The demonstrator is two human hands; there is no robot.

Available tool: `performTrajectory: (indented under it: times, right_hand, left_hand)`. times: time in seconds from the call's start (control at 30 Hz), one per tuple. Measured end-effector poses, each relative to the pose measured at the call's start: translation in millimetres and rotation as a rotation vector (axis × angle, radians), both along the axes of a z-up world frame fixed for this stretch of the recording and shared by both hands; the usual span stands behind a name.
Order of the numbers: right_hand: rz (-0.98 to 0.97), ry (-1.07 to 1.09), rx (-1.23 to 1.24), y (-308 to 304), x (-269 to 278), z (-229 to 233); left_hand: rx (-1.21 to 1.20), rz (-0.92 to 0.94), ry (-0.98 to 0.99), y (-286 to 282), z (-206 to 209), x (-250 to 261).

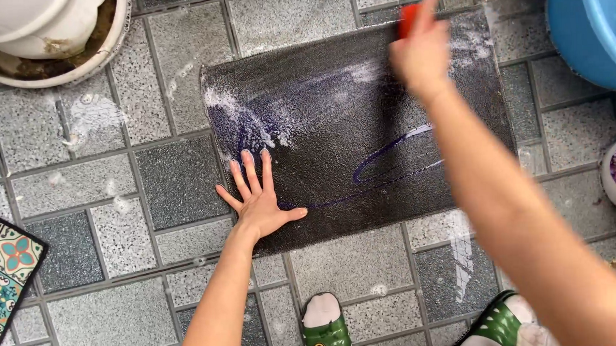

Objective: Scrubbing and rinsing decorative floor mats using detergent and water.

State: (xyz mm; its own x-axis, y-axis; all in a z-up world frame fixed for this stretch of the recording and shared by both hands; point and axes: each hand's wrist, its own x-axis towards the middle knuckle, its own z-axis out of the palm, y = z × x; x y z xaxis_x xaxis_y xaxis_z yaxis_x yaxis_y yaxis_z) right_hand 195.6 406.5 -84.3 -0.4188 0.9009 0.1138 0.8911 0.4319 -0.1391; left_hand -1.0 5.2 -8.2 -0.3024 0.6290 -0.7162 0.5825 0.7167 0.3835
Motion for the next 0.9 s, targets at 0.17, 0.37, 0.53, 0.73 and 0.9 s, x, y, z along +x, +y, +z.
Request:
performTrajectory:
  times: [0.17,0.37,0.53,0.73,0.9]
  right_hand:
    - [0.232,0.135,-0.470,-204,-188,101]
    - [0.567,0.157,-0.381,-237,-198,53]
    - [0.489,0.040,-0.220,-113,-106,64]
    - [0.003,-0.160,-0.217,62,56,63]
    - [-0.287,-0.089,-0.327,91,55,15]
  left_hand:
    - [0.054,-0.009,0.022,-5,-2,-1]
    - [0.054,0.005,0.034,-4,-1,0]
    - [0.107,0.012,0.053,-7,-8,2]
    - [0.049,0.006,0.046,-1,-4,1]
    - [0.013,0.015,0.021,-1,-3,-1]
